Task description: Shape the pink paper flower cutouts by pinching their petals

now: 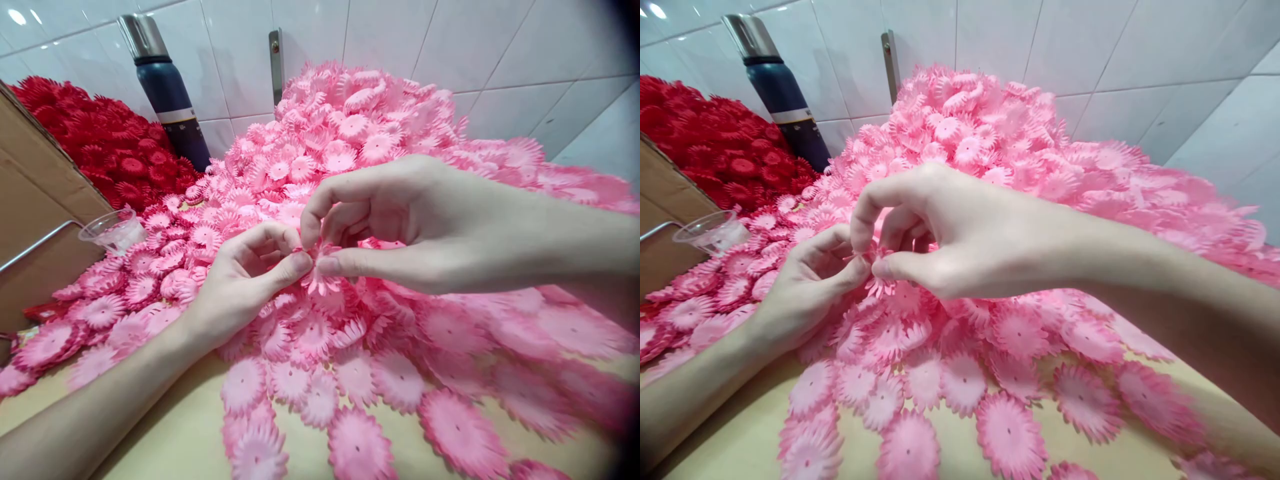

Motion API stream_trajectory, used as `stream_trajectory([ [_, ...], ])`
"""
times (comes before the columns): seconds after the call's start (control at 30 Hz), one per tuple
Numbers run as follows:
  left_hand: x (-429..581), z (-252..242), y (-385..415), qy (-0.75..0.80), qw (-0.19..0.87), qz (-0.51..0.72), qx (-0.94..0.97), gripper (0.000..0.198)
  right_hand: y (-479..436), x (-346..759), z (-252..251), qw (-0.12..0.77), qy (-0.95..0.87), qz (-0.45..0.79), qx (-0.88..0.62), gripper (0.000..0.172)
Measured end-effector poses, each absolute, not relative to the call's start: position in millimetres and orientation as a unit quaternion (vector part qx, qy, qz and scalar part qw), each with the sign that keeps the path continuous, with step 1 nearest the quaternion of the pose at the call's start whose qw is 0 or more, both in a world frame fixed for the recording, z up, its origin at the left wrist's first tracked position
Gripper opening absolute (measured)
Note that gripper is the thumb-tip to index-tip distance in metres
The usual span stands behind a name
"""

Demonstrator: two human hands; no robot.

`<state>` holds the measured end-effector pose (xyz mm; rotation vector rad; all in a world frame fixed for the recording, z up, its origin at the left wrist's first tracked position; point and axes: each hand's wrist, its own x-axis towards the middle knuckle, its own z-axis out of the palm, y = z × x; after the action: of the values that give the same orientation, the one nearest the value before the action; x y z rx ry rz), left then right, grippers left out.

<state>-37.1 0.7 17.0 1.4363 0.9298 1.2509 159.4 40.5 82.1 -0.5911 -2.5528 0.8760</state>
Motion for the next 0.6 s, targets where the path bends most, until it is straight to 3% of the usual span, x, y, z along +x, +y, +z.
stream_trajectory([
  [0.2, -36.0, 15.8, -0.7, 0.382, 0.492, 0.500, 0.601, 0.016, 38.6, 160.1, 76.8, 0.186, -0.909, 0.280, -0.244, 0.017],
  [0.33, -36.4, 16.5, 0.1, 0.362, 0.487, 0.514, 0.607, 0.015, 40.1, 158.6, 79.7, 0.185, -0.905, 0.307, -0.228, 0.009],
  [0.47, -36.7, 15.8, 1.2, 0.364, 0.479, 0.537, 0.591, 0.016, 45.1, 158.8, 81.9, 0.209, -0.889, 0.355, -0.200, 0.021],
  [0.6, -39.0, 10.2, 2.5, 0.363, 0.507, 0.544, 0.562, 0.015, 45.0, 161.1, 79.0, 0.212, -0.891, 0.331, -0.228, 0.017],
])
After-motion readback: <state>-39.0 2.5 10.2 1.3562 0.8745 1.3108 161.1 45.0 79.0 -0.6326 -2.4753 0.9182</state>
